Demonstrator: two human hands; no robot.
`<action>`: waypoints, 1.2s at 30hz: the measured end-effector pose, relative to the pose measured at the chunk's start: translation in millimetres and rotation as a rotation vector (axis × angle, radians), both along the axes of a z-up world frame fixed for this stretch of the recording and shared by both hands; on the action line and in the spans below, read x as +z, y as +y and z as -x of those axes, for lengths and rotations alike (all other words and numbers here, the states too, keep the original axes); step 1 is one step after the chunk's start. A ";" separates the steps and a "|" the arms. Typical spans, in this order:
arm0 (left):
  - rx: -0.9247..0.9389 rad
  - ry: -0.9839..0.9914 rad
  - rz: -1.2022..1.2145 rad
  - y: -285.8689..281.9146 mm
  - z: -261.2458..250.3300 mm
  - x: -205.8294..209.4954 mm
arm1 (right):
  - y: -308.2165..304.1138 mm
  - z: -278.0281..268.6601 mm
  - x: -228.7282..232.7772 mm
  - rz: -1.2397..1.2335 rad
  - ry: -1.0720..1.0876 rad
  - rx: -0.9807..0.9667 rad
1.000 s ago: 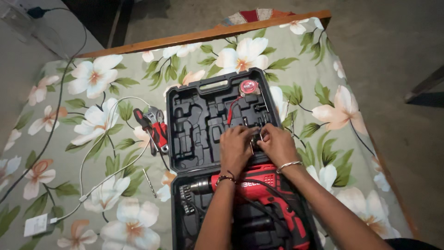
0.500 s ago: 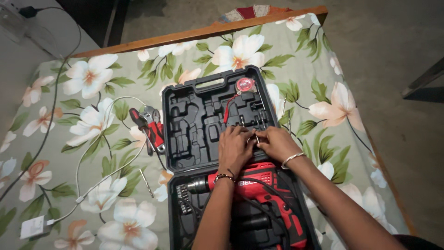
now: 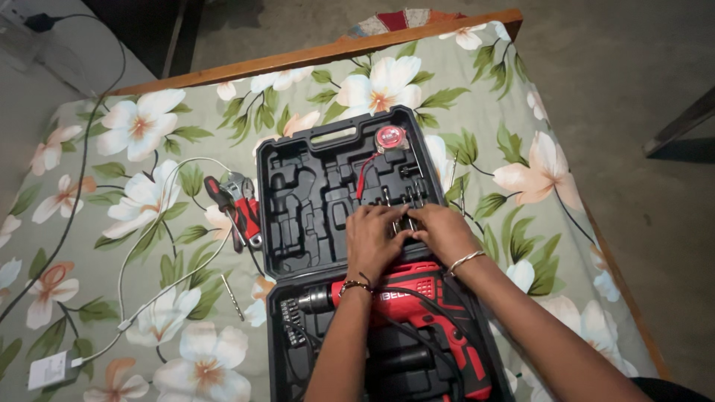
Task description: The person opens a black toolbox on a floral tablecloth and arranges drill bits, a cordless drill, pliers, and a wrench into their designated slots. They then close the toolbox and secure the latches.
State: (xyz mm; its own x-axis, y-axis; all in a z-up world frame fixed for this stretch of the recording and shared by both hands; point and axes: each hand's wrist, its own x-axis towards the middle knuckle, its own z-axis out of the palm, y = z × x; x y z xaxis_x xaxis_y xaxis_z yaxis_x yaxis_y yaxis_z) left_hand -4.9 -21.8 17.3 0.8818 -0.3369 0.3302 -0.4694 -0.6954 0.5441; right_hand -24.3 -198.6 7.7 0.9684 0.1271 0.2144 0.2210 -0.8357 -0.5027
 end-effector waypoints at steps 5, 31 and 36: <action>0.020 -0.031 -0.027 -0.6 -0.6 -5.8 | 3.3 -4.1 -1.7 0.070 0.045 0.004; 0.214 0.033 -0.046 -24.0 -5.0 -5.7 | 10.3 -12.7 -9.2 0.062 0.022 -0.063; 0.254 0.062 -0.062 -23.8 -7.8 1.7 | 14.6 -19.0 -6.9 0.032 0.104 -0.088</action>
